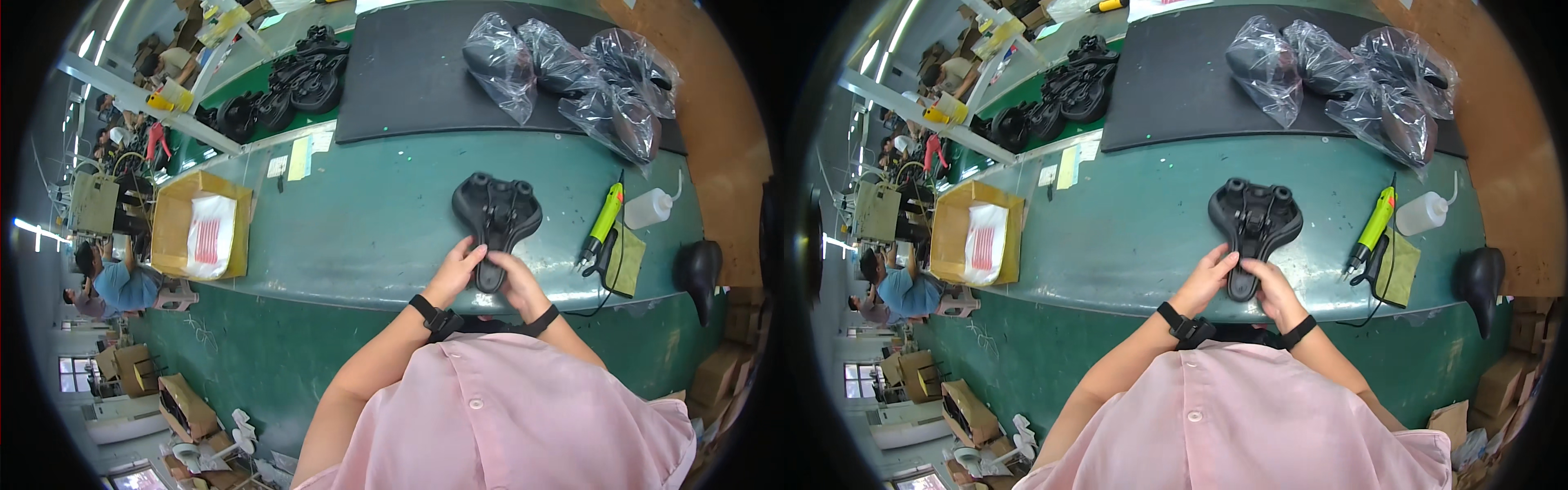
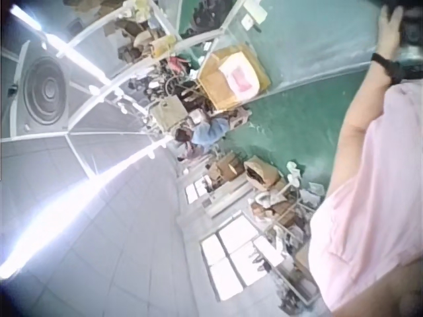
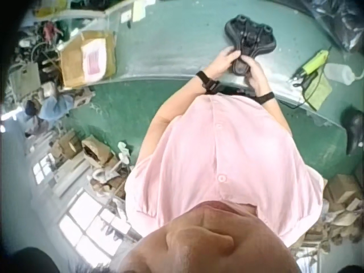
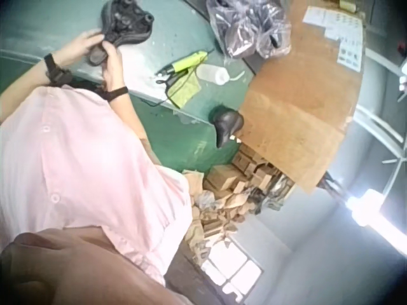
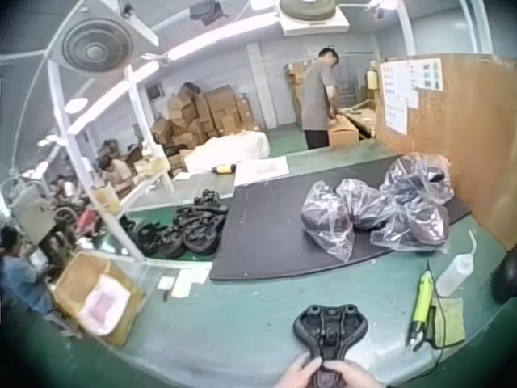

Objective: The person picks up black bicycle seats from a table and places them into clear plastic bags. They use a green handheld heat gun to apply heat to the seats, likely to remove burrs or smooth edges, before bagging them. The person repeats this process for multiple seats, placing the finished items into a cardboard box.

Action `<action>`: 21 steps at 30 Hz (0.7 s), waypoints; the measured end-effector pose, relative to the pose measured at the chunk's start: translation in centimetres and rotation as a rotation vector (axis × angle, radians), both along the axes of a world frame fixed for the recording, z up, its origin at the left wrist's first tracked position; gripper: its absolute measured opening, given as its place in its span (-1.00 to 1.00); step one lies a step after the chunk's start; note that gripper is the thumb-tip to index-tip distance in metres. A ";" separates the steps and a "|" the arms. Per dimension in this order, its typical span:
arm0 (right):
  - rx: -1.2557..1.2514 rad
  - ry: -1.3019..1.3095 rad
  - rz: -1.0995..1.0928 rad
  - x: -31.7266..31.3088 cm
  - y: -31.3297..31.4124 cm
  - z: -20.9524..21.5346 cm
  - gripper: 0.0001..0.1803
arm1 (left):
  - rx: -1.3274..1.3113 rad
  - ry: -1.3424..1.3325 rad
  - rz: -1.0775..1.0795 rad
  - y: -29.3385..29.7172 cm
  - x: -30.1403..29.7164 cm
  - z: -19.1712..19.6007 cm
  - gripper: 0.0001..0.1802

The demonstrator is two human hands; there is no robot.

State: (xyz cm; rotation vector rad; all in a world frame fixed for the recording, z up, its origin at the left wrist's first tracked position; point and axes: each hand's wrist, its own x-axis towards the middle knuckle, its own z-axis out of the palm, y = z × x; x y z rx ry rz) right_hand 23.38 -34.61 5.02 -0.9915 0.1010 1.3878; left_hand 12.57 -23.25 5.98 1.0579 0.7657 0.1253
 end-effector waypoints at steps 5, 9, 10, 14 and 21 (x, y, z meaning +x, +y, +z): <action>0.122 0.171 -0.167 -1.2 6.3 4.0 -0.69 | 0.266 -0.097 -0.110 6.1 -5.9 8.2 -0.50; 0.167 0.140 -0.181 -3.6 11.1 6.7 -0.65 | 0.711 0.116 0.058 17.3 -17.6 9.4 -0.56; 0.133 0.095 -0.178 -4.4 12.2 7.2 -0.65 | 0.718 0.251 0.157 20.8 -20.8 10.1 -0.59; 0.063 0.016 -0.126 -10.4 18.5 9.1 -0.64 | 1.069 0.525 0.290 38.1 -39.7 5.6 -0.56; -0.091 -0.005 -0.016 -20.9 29.3 8.0 -0.63 | 0.943 0.972 -0.180 49.6 -55.5 -2.8 -0.40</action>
